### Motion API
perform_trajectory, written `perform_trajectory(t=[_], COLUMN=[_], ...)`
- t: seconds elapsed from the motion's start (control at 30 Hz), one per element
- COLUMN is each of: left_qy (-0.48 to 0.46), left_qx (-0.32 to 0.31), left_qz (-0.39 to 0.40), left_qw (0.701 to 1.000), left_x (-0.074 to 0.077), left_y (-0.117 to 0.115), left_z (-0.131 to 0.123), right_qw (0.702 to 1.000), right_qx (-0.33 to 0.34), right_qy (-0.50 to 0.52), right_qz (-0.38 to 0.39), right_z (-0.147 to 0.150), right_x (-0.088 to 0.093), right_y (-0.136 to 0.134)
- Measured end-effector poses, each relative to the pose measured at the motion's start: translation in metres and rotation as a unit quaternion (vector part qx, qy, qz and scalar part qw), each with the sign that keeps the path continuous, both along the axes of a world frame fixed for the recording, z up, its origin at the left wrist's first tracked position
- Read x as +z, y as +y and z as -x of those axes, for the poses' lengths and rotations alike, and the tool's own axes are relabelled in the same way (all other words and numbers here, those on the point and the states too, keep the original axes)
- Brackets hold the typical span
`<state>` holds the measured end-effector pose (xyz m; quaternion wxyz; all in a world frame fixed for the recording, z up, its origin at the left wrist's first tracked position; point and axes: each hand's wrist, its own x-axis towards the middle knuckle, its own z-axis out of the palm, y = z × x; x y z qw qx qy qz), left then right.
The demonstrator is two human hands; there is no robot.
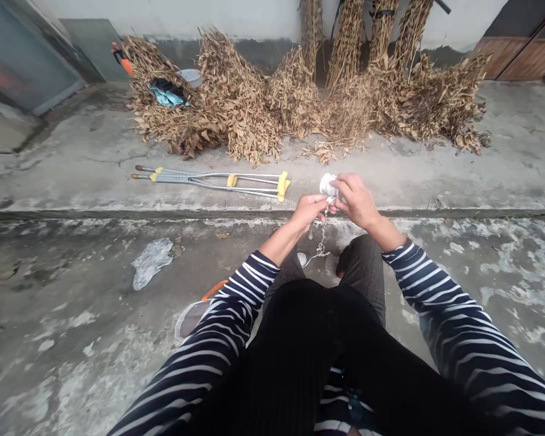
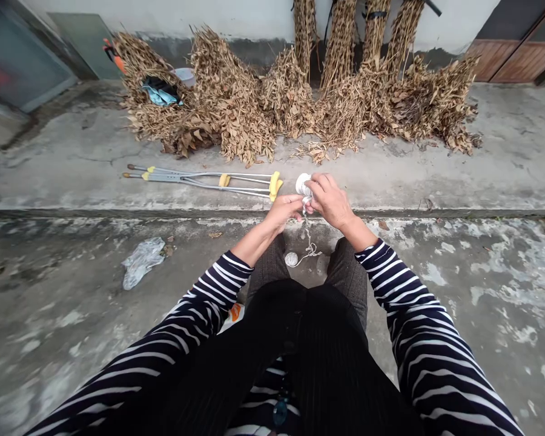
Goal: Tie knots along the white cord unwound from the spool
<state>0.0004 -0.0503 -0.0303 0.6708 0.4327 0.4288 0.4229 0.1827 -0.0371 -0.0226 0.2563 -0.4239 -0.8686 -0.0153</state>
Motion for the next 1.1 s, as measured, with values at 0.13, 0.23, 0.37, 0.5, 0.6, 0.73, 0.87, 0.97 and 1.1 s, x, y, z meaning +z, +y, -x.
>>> perform_trajectory(t=[0.13, 0.23, 0.37, 0.5, 0.6, 0.73, 0.87, 0.97, 1.1], left_qy=[-0.009, -0.028, -0.035, -0.038, -0.041, -0.047, -0.071, -0.073, -0.022], left_qx=[-0.025, -0.022, -0.025, -0.031, -0.043, -0.06, -0.054, -0.088, -0.193], left_qz=[0.029, 0.063, 0.082, 0.083, 0.074, 0.069, 0.065, 0.046, 0.039], left_qw=[0.999, 0.997, 0.996, 0.995, 0.996, 0.995, 0.994, 0.992, 0.98], left_x=[0.005, 0.005, 0.002, 0.001, 0.004, 0.009, 0.008, 0.003, -0.012], left_y=[0.001, 0.0, 0.0, -0.001, -0.003, -0.003, 0.002, 0.005, 0.005], left_z=[0.009, 0.011, 0.012, 0.014, 0.014, 0.014, 0.021, 0.033, 0.052], right_qw=[0.998, 0.997, 0.999, 0.999, 1.0, 0.999, 0.999, 0.999, 0.997], right_qx=[0.012, 0.029, 0.036, 0.036, 0.018, -0.027, -0.046, -0.05, -0.051], right_qy=[-0.067, -0.073, -0.024, -0.008, -0.004, 0.018, 0.029, 0.021, -0.008], right_qz=[-0.009, -0.006, 0.015, 0.025, 0.018, 0.003, 0.005, -0.008, -0.056], right_z=[0.002, 0.003, 0.005, 0.005, 0.008, 0.013, 0.008, -0.003, -0.015], right_x=[0.001, -0.004, -0.012, -0.015, -0.017, -0.023, -0.027, -0.021, -0.001], right_y=[-0.001, -0.005, -0.012, -0.016, -0.016, -0.016, -0.012, -0.007, -0.001])
